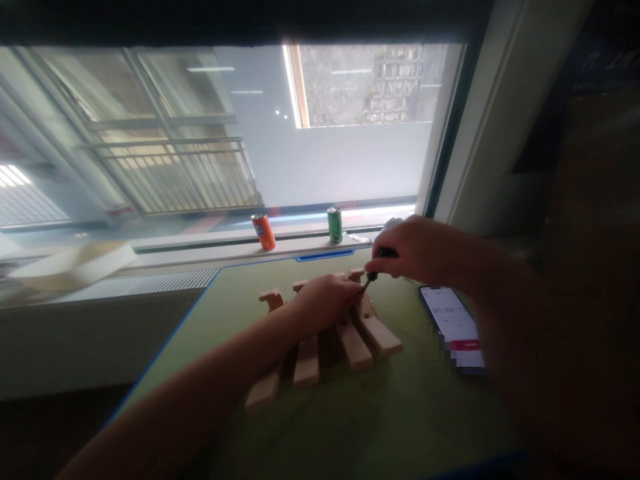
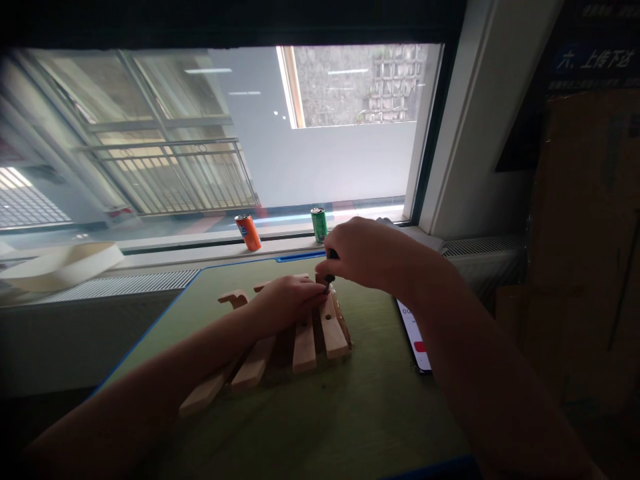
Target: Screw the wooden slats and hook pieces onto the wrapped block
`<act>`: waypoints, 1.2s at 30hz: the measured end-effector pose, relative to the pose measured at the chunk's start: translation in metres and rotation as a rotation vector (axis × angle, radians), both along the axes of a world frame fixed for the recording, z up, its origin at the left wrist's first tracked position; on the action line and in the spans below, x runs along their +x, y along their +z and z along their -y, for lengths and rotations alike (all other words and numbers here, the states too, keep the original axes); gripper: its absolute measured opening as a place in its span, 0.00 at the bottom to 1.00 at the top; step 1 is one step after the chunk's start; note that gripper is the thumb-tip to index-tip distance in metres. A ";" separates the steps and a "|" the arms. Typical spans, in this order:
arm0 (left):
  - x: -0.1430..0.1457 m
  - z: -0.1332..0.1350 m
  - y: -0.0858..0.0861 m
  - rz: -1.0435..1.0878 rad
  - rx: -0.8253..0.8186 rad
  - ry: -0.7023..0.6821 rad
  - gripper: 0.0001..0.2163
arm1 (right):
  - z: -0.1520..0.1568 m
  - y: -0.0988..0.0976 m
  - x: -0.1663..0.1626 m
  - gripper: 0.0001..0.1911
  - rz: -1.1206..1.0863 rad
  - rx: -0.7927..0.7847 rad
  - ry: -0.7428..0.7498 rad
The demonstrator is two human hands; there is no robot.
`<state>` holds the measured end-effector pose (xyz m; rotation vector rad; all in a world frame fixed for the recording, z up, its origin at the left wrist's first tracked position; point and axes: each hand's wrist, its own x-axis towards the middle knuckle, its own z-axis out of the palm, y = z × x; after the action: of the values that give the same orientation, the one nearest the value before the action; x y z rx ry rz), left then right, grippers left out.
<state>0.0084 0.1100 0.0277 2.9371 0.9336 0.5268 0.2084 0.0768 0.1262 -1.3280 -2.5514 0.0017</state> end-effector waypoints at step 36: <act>0.001 0.000 -0.002 -0.055 0.091 0.100 0.12 | 0.001 0.001 -0.003 0.20 -0.089 -0.027 0.109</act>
<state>0.0096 0.1100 0.0259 3.0123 1.0969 0.5073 0.2057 0.0761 0.1275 -1.1696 -2.5528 0.1146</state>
